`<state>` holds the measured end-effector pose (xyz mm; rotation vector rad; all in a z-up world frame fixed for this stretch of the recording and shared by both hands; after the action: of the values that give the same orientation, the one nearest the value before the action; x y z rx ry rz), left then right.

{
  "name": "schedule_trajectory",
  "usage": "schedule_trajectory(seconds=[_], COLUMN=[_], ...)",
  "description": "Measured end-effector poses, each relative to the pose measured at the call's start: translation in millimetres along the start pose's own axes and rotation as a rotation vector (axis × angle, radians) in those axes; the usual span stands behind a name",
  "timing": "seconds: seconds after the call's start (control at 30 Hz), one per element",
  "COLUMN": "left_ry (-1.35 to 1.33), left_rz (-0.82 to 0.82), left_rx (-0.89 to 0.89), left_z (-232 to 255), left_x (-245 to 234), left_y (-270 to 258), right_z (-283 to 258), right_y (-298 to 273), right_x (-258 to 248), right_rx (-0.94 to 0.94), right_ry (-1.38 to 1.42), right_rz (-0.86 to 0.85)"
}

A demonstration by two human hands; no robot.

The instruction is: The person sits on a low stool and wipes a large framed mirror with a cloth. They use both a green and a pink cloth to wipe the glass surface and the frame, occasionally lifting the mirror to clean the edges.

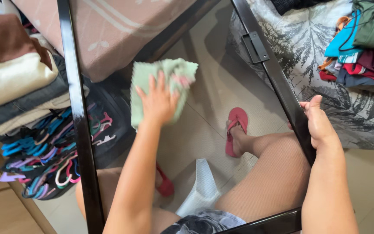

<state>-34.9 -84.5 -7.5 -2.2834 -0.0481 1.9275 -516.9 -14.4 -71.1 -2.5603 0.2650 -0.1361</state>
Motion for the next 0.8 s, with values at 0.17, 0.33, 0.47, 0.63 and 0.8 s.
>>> schedule_trajectory(seconds=[0.17,0.33,0.47,0.63,0.8], left_ry=[-0.185,-0.383,-0.258,-0.127,-0.237], left_rz=[0.114,0.014,-0.047,0.117,0.075], left_rx=[0.449,0.778,0.709,0.420,0.050], left_z=[83,122,115,77,31], left_x=[-30,-63,-41,-20,-14], left_y=[-169,-265,-191,-8,94], right_z=[-2,1,-3,-8,-27], right_y=[-10,-21,-20,-21,-29], right_x=[9,13,16,23,36], right_rx=[0.043,-0.027,-0.054,-0.048,-0.074], right_ry=[-0.105,-0.163,-0.209,-0.182,-0.244], right_rz=[0.022,0.003,0.026,0.039,0.070])
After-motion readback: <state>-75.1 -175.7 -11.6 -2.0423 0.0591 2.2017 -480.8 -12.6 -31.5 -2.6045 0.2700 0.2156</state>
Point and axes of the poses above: each hand's wrist, its own y-axis towards the middle knuckle, its own x-axis out of the palm, z = x × y, the point moved 8 cm from there along y, towards the middle knuckle, and after that the axes turned 10 degrees about y, right-handed, at the moved point
